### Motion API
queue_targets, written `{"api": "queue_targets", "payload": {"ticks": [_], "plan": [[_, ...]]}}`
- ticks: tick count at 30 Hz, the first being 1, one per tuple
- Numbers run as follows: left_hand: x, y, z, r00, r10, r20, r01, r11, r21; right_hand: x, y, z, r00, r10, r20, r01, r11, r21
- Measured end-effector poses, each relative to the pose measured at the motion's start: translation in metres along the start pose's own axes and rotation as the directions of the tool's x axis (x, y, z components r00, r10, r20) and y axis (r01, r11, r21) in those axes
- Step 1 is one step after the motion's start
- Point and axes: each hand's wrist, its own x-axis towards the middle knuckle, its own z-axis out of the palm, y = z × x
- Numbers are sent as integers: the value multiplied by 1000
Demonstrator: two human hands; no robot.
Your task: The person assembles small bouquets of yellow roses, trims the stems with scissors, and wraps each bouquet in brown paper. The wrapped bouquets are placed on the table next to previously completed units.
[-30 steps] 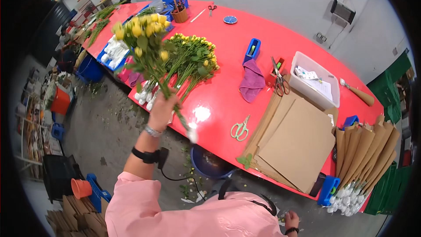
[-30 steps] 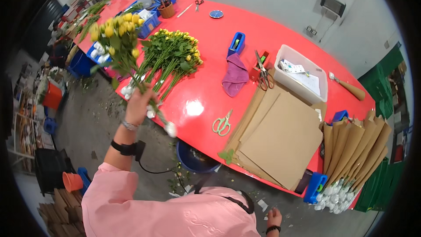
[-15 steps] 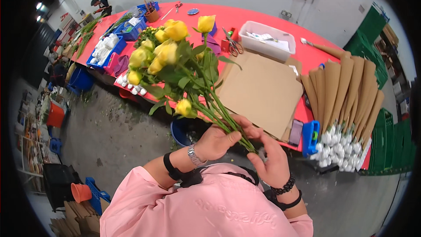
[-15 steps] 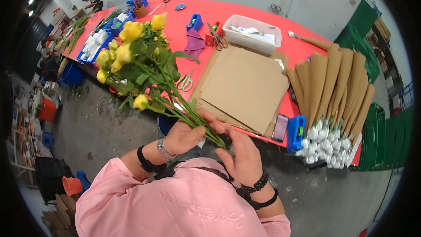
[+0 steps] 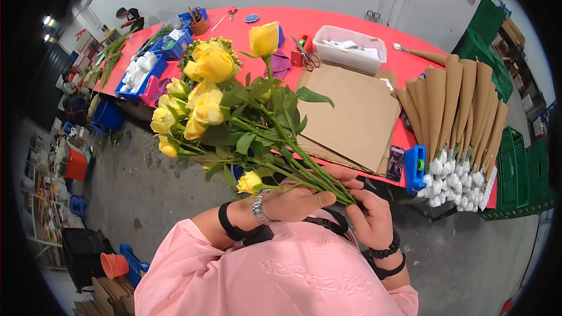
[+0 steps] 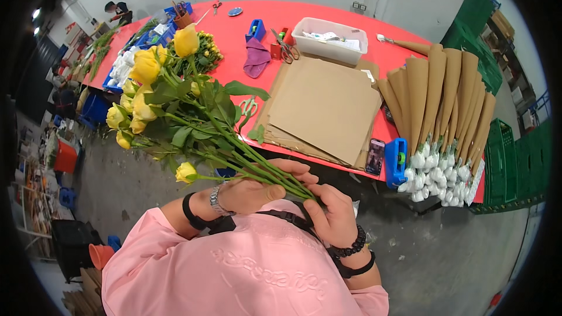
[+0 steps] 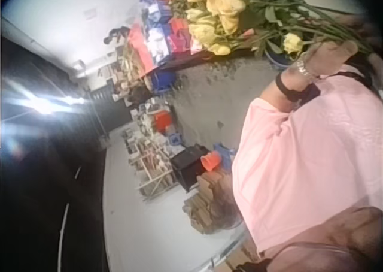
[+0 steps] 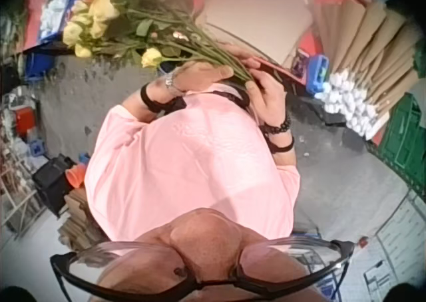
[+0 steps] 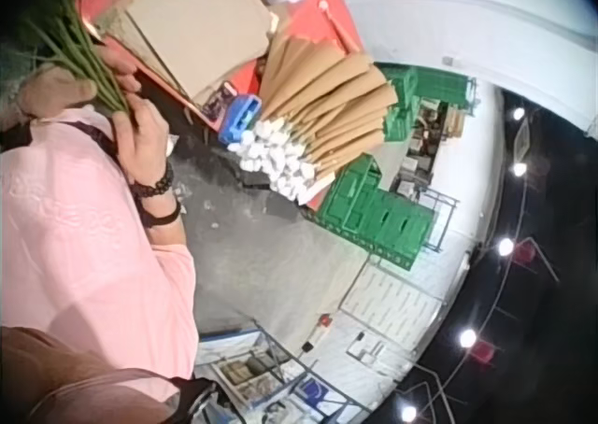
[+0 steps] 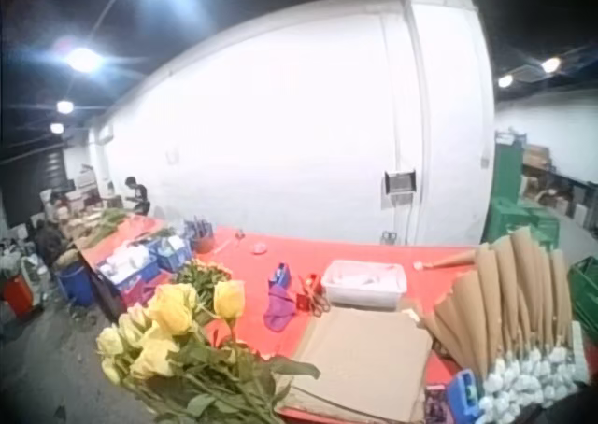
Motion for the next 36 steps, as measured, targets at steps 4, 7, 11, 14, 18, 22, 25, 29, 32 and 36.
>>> {"api": "queue_targets", "payload": {"ticks": [4, 7, 11, 14, 18, 22, 25, 29, 32, 36], "plan": [[-12, 9, -9, 1000, -24, -3, 24, 1000, 1, 4, -1, 14, 1000, -12, -2, 12, 1000, -13], [-16, 14, -17, 1000, -14, 8, 14, 1000, 5, 10, -6, 24, 999, -11, -32, 11, 1000, -7], [-21, 14, -32, 999, -15, 40, 14, 999, 34, 17, -12, 30, 1000, 5, -22, -6, 999, -44], [-21, 14, -39, 998, -7, 62, 3, 998, 67, 19, -13, 36, 999, 9, -36, -11, 999, -50], [-21, 16, -44, 998, -18, 59, 17, 1000, 12, 22, -16, 41, 998, 15, -58, -18, 998, -60], [-22, 16, -48, 997, -16, 76, 11, 998, 63, 23, -21, 41, 998, 8, -69, -14, 995, -95], [-22, 16, -47, 997, -21, 81, 17, 999, 47, 22, -23, 41, 997, 12, -77, -20, 994, -106], [-23, 17, -45, 994, -41, 97, 33, 996, 87, 18, -23, 41, 997, 6, -80, -15, 993, -116], [-23, 13, -45, 994, -44, 98, 36, 996, 84, 17, -22, 42, 996, 1, -88, -11, 994, -113], [-23, 14, -42, 995, -45, 92, 37, 996, 84, 16, -22, 40, 996, 2, -86, -10, 995, -98]]}}
